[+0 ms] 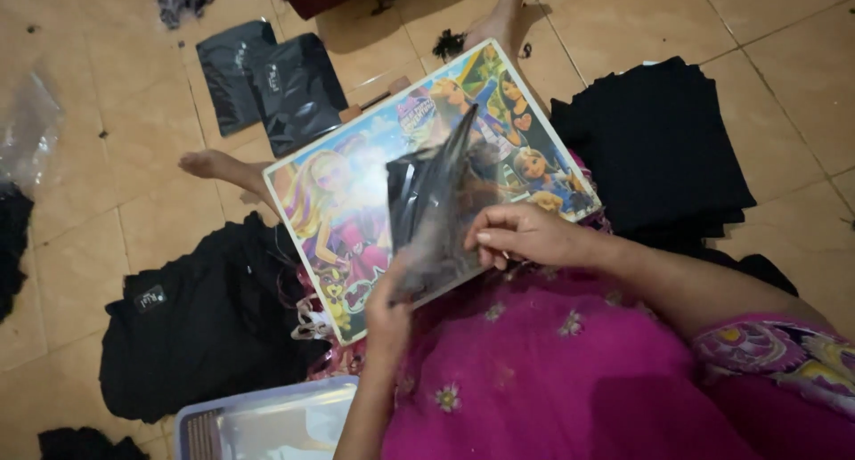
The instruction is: The person sits on the floor and repeatedly folds black t-shirts, places each folded shirt into a clear plastic bag, and sets the packaged item aside. The process is repeated for multiple shirts using a colorful board as a folding surface.
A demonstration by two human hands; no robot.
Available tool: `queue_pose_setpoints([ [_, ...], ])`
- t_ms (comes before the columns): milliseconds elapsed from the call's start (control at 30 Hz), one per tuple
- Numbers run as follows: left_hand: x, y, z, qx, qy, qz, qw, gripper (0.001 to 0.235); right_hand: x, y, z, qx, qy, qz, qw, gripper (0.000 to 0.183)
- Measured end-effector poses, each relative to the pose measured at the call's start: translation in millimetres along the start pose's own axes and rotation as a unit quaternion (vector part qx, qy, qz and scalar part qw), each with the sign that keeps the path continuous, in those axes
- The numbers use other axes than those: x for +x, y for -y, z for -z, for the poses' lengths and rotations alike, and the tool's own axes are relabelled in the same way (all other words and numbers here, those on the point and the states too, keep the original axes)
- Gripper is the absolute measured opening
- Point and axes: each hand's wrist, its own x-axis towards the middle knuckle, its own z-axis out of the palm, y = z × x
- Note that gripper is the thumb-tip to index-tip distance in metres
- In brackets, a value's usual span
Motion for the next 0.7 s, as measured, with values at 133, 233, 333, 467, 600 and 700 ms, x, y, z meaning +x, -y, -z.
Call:
queue_pose_setpoints([
  [133, -37.1, 25.3, 25.4, -0.056, -0.072, 0.337, 0.937, 0.050, -12.5, 1.5, 11.5, -0.077, 0.018, -0.024, 0.997, 0.017],
  [233, -11.7, -29.4, 36.2, -0.214, -0.178, 0.371, 0.886, 0.055, -16.9, -16.5, 24.7, -0.135, 0.007, -0.072, 0.988, 0.019],
  [333, -18.5, -17.8, 19.2, -0.505, -0.275, 0.468, 0.672, 0.049, -23.1, -35.9, 37.0, -0.176, 0.004, -0.113, 0.978, 0.017],
  [467, -29.6, -6.8, 14.8, -0.522, -0.266, 0.488, 0.648, 0.035, -35.2, -24.2, 41.2, -0.230, -0.023, -0.206, 0.951, 0.019],
  [600, 12.9, -74.6, 63.1, -0.499, -0.250, 0.504, 0.660, 0.056, -39.3, -48.3, 68.4, -0.206, -0.031, -0.133, 0.969, 0.015],
  [700, 44.8, -87.7, 87.5, -0.457, -0.252, 0.462, 0.717, 0.048, -43.6, -38.9, 72.5, -0.189, -0.071, -0.179, 0.963, 0.019],
])
